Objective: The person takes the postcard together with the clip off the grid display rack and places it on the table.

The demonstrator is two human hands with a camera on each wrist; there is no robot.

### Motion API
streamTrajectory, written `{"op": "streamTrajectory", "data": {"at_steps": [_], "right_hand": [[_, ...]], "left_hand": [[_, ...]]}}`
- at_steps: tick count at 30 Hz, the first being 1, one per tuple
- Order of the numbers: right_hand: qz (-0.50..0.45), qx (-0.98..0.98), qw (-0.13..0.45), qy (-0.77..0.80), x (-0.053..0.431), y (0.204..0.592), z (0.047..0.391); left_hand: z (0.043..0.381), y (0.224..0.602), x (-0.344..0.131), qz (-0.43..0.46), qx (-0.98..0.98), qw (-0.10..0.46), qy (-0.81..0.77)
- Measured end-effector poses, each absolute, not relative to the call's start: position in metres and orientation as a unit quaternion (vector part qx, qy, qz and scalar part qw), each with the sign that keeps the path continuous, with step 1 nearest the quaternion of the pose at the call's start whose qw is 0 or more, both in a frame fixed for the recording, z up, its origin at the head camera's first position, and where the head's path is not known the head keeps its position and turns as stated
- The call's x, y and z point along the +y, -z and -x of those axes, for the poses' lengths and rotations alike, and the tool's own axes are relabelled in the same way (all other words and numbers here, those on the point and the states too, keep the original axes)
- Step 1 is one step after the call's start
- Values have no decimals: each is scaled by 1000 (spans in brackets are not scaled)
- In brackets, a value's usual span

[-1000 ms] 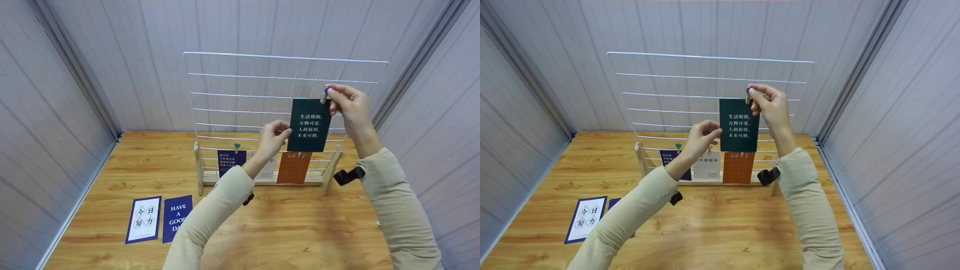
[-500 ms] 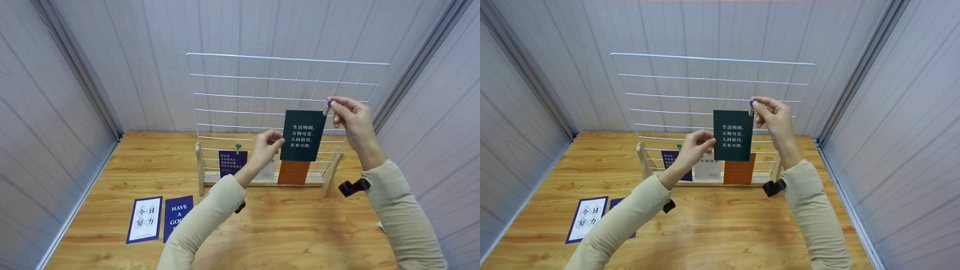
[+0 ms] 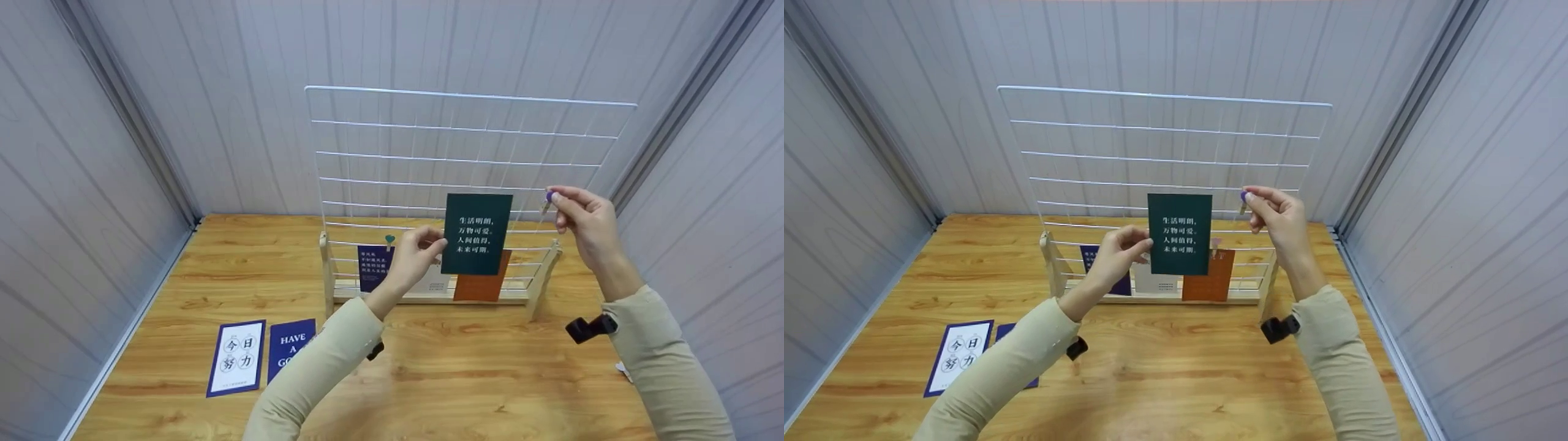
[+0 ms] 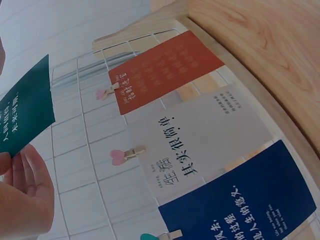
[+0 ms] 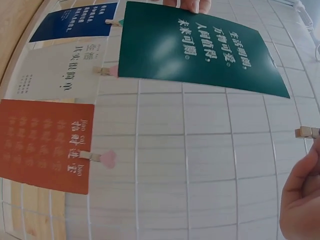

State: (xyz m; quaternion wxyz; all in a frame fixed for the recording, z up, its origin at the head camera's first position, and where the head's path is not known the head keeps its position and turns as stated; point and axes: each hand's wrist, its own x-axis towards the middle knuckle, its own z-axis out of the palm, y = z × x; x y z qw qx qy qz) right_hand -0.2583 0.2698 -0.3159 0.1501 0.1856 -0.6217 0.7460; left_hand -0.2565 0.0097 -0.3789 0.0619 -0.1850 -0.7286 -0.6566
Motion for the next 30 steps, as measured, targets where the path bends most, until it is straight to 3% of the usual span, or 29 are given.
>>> {"op": "streamTrajectory", "data": {"at_steps": [8, 17, 30], "right_hand": [[-152, -620, 140, -757, 283, 334, 251], [-120, -630, 122, -758, 302, 360, 242], [-85, -632, 95, -764, 322, 391, 232]], "left_hand": [[240, 379, -4, 181, -728, 68, 658], [258, 423, -17, 166, -737, 46, 654], [252, 448, -36, 152, -732, 33, 664]]}}
